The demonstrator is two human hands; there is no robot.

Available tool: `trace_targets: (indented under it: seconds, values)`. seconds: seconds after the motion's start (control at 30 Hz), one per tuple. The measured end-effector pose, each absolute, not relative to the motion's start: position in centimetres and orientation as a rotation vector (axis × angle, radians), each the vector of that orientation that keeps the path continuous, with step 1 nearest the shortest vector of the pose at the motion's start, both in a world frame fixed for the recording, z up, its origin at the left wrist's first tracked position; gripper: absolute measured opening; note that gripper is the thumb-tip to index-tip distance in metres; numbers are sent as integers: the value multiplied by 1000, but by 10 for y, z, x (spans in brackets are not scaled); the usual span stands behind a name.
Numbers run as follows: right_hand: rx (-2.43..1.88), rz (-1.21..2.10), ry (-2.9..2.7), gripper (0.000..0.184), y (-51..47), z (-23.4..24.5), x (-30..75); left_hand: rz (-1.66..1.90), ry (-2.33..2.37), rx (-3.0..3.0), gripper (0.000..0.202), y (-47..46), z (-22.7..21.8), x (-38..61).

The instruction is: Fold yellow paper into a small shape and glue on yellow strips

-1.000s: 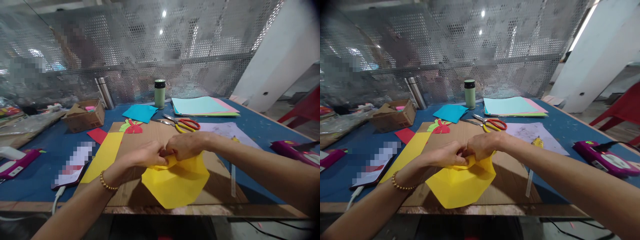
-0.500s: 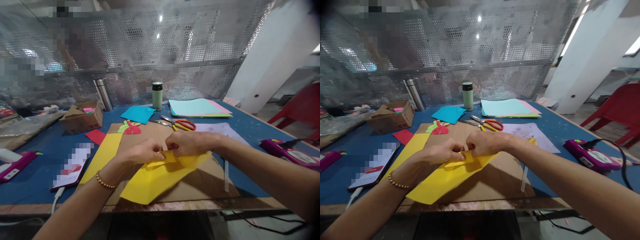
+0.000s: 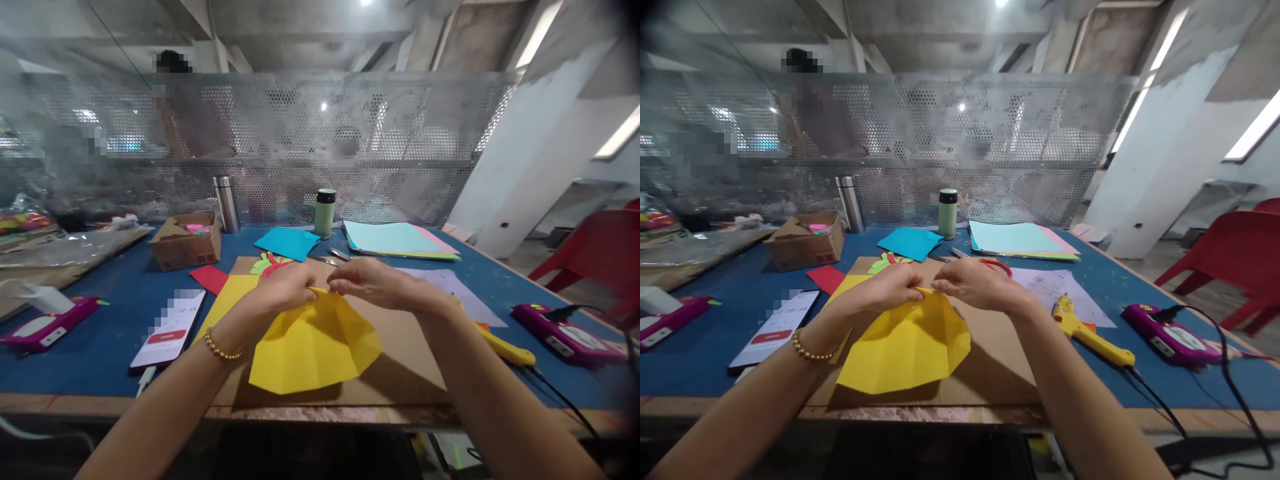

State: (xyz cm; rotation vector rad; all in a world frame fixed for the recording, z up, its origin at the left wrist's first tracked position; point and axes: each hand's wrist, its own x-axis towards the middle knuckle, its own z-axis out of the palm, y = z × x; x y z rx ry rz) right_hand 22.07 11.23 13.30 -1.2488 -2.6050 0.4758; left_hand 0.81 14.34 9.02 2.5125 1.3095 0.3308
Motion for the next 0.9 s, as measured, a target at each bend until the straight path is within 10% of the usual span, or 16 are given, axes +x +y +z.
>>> trace_targets:
  seconds: [0.9]
  values:
    - [-1242,647,-2614,25,118,82,196,96,1025,2431,16,125,84,-6]
